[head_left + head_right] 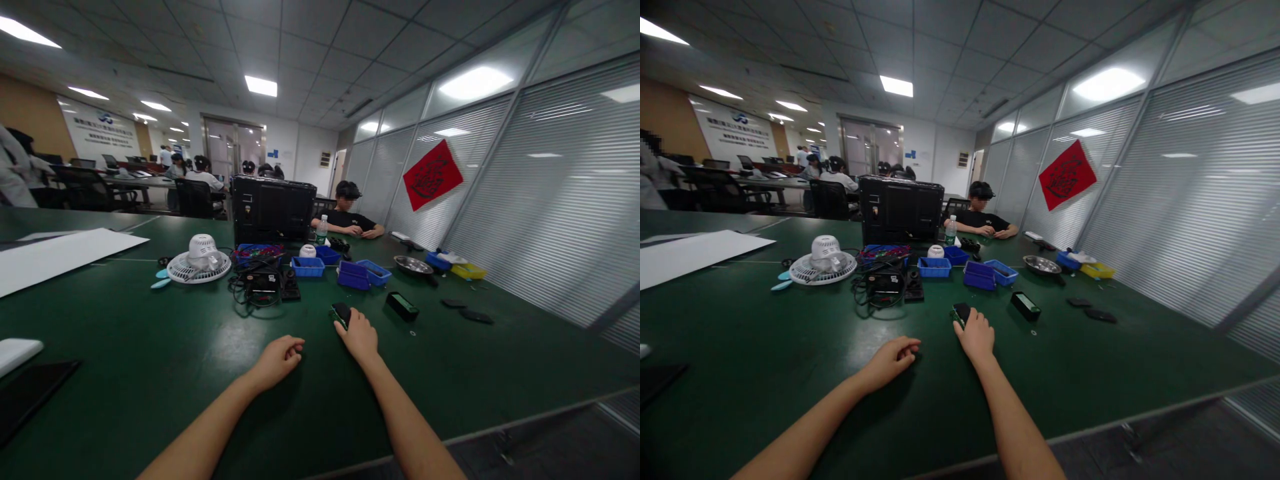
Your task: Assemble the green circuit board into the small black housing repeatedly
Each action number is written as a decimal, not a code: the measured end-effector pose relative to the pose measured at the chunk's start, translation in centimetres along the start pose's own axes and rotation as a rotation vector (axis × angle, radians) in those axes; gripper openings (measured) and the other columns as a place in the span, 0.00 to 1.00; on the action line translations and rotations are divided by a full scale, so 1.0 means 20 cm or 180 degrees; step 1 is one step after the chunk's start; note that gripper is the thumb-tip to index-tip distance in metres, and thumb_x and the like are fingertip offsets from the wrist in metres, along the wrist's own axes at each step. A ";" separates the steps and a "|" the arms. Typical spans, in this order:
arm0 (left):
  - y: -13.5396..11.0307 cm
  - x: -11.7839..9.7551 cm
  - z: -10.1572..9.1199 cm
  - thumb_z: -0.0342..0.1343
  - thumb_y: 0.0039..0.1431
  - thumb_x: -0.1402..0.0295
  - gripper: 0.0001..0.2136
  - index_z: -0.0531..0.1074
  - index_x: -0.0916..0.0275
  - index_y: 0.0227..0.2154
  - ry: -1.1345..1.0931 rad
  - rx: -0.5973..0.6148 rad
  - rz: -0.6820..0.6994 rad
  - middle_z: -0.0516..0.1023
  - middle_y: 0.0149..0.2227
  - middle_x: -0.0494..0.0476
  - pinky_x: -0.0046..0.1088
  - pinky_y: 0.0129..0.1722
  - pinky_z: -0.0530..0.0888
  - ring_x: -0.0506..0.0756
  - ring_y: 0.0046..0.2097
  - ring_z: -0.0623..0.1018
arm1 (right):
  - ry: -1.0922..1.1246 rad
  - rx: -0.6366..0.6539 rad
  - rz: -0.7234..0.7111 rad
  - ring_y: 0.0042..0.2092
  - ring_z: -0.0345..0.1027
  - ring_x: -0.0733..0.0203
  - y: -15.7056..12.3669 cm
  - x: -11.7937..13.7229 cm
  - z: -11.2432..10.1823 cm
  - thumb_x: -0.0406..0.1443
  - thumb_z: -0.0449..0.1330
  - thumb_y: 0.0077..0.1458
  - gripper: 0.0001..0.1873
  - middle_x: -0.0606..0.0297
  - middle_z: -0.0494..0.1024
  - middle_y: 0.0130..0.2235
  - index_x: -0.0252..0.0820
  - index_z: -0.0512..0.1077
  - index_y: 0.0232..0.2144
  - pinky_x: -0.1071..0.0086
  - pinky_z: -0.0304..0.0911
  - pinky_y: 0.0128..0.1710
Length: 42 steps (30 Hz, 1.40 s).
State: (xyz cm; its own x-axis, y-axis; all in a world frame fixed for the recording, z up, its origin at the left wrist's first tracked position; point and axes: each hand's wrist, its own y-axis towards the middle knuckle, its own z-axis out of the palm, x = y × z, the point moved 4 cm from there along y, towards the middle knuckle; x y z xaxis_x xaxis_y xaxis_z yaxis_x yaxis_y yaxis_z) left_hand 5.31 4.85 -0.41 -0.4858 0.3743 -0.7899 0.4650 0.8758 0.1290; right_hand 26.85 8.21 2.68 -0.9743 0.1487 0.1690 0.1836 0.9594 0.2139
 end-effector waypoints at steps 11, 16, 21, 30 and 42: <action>0.00 0.00 0.00 0.47 0.50 0.71 0.18 0.68 0.62 0.45 0.0049 -0.0001 -0.0006 0.72 0.38 0.54 0.21 0.33 0.67 0.47 0.31 0.69 | -0.0207 -0.0009 0.0313 0.45 0.64 0.51 0.06 -0.14 -0.02 0.40 0.53 0.51 0.21 0.51 0.70 0.45 0.36 0.62 0.47 0.62 0.59 0.38; 0.00 0.01 0.01 0.46 0.50 0.71 0.18 0.68 0.63 0.45 0.0048 -0.0023 0.0049 0.72 0.37 0.54 0.22 0.32 0.67 0.47 0.30 0.69 | -0.0664 -0.0412 0.0173 0.47 0.60 0.49 0.02 -0.07 -0.05 0.35 0.54 0.51 0.16 0.47 0.67 0.46 0.36 0.63 0.43 0.58 0.55 0.42; 0.00 0.00 0.01 0.46 0.49 0.72 0.18 0.68 0.62 0.45 0.0068 -0.0003 0.0032 0.72 0.37 0.54 0.21 0.32 0.67 0.47 0.30 0.69 | -0.0615 -0.0390 -0.0048 0.47 0.60 0.48 -0.03 0.02 -0.03 0.42 0.57 0.48 0.23 0.47 0.65 0.47 0.37 0.60 0.45 0.57 0.55 0.42; 0.00 0.01 0.01 0.46 0.50 0.71 0.18 0.68 0.62 0.45 0.0012 0.0005 0.0057 0.72 0.38 0.55 0.22 0.33 0.67 0.47 0.31 0.69 | 0.0077 0.0109 0.0159 0.41 0.66 0.52 0.02 -0.04 0.01 0.44 0.52 0.51 0.26 0.52 0.69 0.43 0.39 0.55 0.50 0.65 0.60 0.34; 0.01 0.03 0.02 0.49 0.49 0.70 0.22 0.63 0.62 0.50 -0.0263 -0.0140 -0.0032 0.71 0.41 0.55 0.23 0.33 0.69 0.47 0.31 0.70 | 0.2757 -0.1128 0.0034 0.49 0.61 0.53 -0.07 -0.02 -0.17 0.47 0.50 0.52 0.29 0.52 0.65 0.50 0.39 0.53 0.53 0.63 0.61 0.44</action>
State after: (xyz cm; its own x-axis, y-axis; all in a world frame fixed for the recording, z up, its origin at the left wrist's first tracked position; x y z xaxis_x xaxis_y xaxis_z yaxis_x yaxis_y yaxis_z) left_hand 5.33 5.07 -1.07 -0.4268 0.3406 -0.8378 0.4266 0.8926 0.1456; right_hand 27.35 5.98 5.55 -0.5619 -0.2099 0.8001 0.3598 0.8090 0.4649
